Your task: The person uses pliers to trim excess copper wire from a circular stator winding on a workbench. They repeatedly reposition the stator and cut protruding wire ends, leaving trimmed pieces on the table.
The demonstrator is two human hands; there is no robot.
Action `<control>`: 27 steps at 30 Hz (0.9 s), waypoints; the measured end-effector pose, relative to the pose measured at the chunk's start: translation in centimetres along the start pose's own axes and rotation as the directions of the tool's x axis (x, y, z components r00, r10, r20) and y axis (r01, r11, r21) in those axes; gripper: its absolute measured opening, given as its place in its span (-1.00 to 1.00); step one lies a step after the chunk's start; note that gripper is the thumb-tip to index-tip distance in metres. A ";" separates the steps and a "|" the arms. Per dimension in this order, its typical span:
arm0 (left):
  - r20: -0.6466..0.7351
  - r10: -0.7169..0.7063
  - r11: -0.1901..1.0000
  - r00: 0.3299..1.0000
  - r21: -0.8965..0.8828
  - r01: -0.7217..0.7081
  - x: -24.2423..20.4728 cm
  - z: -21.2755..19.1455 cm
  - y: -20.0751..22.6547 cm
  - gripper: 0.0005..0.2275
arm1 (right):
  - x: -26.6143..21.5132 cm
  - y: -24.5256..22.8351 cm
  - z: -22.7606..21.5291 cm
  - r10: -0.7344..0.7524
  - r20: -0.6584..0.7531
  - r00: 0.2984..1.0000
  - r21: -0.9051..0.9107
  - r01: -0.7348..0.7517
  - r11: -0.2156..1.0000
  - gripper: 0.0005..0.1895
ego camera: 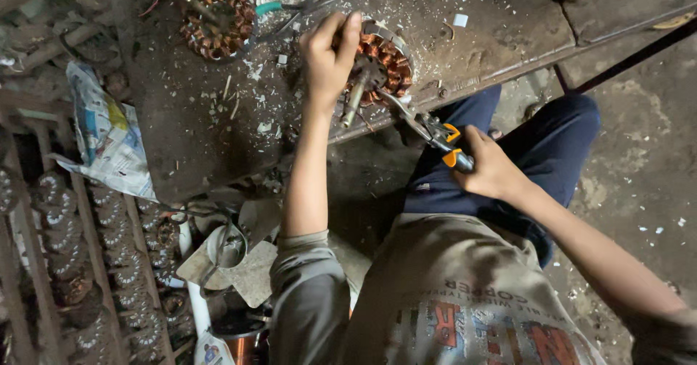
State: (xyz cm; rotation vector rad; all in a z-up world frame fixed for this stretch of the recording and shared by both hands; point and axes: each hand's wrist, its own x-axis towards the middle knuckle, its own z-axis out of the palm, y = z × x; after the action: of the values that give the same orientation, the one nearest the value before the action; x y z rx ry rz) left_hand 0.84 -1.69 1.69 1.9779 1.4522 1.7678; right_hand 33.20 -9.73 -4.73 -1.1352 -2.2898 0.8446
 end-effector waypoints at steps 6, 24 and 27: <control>0.005 -0.035 0.999 0.999 -0.036 0.035 -0.3 0.4 -1.9 -0.76 | 0.5 2.1 -0.6 0.069 0.122 0.990 -0.031 -0.065 0.997 -0.50; 0.166 -0.075 0.996 0.983 -0.034 0.082 1.7 2.1 -2.2 -0.66 | -3.9 1.5 -0.9 0.263 0.087 0.961 0.225 -0.276 0.935 -0.25; 0.285 0.009 0.983 0.958 0.172 -0.061 3.0 3.0 -2.1 -0.58 | -4.1 0.8 -2.7 0.344 0.160 0.925 0.191 -0.371 0.909 -0.33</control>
State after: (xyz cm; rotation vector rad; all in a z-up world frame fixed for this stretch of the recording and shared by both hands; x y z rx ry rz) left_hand 1.72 2.99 1.51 2.2459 1.5308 1.3323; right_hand 37.60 -11.83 -3.86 -1.4595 -2.0436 1.3041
